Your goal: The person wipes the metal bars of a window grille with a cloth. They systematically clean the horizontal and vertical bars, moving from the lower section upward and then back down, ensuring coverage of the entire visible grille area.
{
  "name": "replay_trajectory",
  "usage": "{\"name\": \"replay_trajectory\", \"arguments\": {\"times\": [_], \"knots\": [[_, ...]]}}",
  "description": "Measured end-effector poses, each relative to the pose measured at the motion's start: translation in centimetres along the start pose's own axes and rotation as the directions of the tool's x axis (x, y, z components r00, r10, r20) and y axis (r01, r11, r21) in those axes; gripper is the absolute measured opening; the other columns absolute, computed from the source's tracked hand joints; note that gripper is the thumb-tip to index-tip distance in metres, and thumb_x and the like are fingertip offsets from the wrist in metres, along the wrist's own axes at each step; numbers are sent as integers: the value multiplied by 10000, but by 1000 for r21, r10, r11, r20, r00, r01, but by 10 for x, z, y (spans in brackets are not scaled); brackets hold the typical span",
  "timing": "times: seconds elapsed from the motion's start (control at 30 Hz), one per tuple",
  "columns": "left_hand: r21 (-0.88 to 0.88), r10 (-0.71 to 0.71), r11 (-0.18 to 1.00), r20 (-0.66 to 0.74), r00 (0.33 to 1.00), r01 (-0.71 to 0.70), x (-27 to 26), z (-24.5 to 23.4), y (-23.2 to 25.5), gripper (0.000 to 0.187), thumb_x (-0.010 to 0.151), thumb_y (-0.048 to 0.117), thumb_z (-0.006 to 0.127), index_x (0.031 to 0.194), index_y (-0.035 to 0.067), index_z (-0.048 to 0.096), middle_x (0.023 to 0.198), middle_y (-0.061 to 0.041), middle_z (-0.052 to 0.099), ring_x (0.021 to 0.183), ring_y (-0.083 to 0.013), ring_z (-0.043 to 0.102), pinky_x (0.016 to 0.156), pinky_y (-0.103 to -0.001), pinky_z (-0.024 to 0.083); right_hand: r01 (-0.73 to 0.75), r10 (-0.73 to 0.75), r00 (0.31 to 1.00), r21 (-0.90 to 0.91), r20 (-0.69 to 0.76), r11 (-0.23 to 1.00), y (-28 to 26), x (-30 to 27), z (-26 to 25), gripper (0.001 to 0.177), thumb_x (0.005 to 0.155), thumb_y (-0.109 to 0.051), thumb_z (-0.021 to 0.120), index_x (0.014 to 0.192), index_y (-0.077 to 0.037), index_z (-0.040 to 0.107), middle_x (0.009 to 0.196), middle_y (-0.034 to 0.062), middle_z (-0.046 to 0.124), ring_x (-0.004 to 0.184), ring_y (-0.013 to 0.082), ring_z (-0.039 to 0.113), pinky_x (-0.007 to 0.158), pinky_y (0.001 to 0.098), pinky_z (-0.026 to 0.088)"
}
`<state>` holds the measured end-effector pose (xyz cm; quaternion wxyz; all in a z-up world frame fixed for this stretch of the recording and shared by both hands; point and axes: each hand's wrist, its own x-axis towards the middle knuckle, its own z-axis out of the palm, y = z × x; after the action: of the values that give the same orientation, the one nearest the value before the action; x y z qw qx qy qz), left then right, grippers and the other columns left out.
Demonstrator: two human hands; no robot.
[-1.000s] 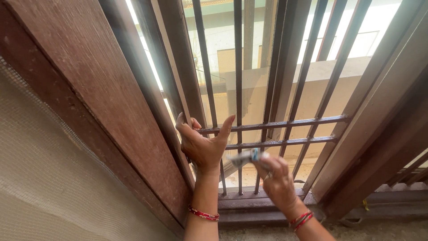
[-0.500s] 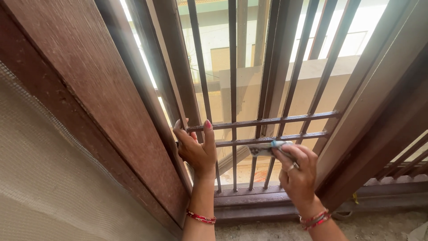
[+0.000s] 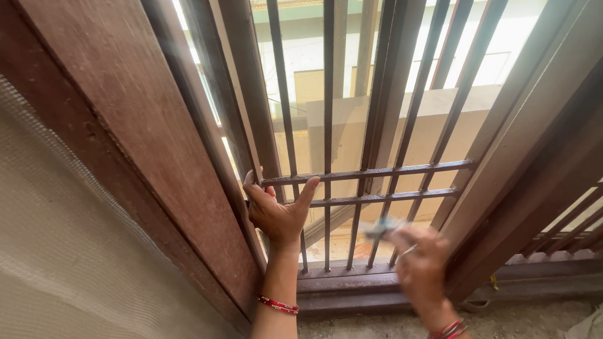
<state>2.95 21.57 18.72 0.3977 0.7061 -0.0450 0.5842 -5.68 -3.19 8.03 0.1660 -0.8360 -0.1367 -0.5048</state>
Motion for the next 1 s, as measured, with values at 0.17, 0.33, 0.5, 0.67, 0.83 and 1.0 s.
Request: {"name": "replay_trajectory", "arguments": {"times": [0.17, 0.33, 0.5, 0.67, 0.83, 1.0], "knots": [[22, -20, 1000, 14, 1000, 20, -2, 2, -2, 937, 756, 719, 784, 1246, -26, 495, 795, -27, 576, 677, -114, 632, 594, -228, 561, -39, 39, 998, -9, -39, 999, 13, 39, -14, 387, 780, 110, 632, 1111, -31, 773, 1215, 119, 625, 1209, 328, 539, 1047, 443, 474], [1, 2, 1000, 9, 1000, -2, -3, 3, -6, 897, 789, 721, 768, 1237, -9, 502, 780, -13, 542, 649, -100, 591, 570, -217, 522, -91, 102, 982, -70, 158, 993, 34, -53, 29, 182, 683, 75, 662, 833, -12, 716, 1206, 109, 632, 1193, 340, 559, 1024, 470, 493], [29, -16, 999, 27, 1000, 16, -4, 3, -7, 848, 776, 719, 776, 1180, 20, 515, 715, 6, 505, 593, -90, 562, 541, -208, 511, -320, 299, 851, -26, 432, 947, 34, -106, 34, 269, 834, 37, 667, 991, -133, 805, 1204, 38, 651, 1128, 223, 594, 1004, 381, 522], [-23, 19, 1000, 4, 1000, -19, -2, 2, -4, 877, 809, 714, 755, 1225, -13, 493, 736, 13, 505, 607, -86, 562, 532, -210, 497, -211, 196, 976, -174, -98, 962, 32, -17, -34, 485, 738, 51, 624, 1175, -94, 776, 1208, 78, 578, 1208, 297, 483, 1093, 447, 428], [-17, -7, 1000, 18, 1000, 7, -5, 7, -9, 841, 811, 714, 758, 1190, 9, 499, 691, 26, 480, 568, -81, 528, 518, -205, 477, -188, 193, 981, -236, -2, 953, 33, 23, -37, 450, 749, 73, 641, 1189, 25, 727, 1398, 157, 505, 1228, 331, 480, 1016, 404, 487], [13, -21, 1000, 20, 1000, 20, -8, 8, -14, 849, 788, 710, 763, 1174, 5, 492, 645, 20, 449, 527, -88, 499, 483, -210, 443, -281, 314, 939, -211, 141, 936, 46, -55, 10, 270, 816, 96, 637, 1085, 79, 645, 1429, 202, 438, 1148, 319, 523, 910, 336, 548]]}}
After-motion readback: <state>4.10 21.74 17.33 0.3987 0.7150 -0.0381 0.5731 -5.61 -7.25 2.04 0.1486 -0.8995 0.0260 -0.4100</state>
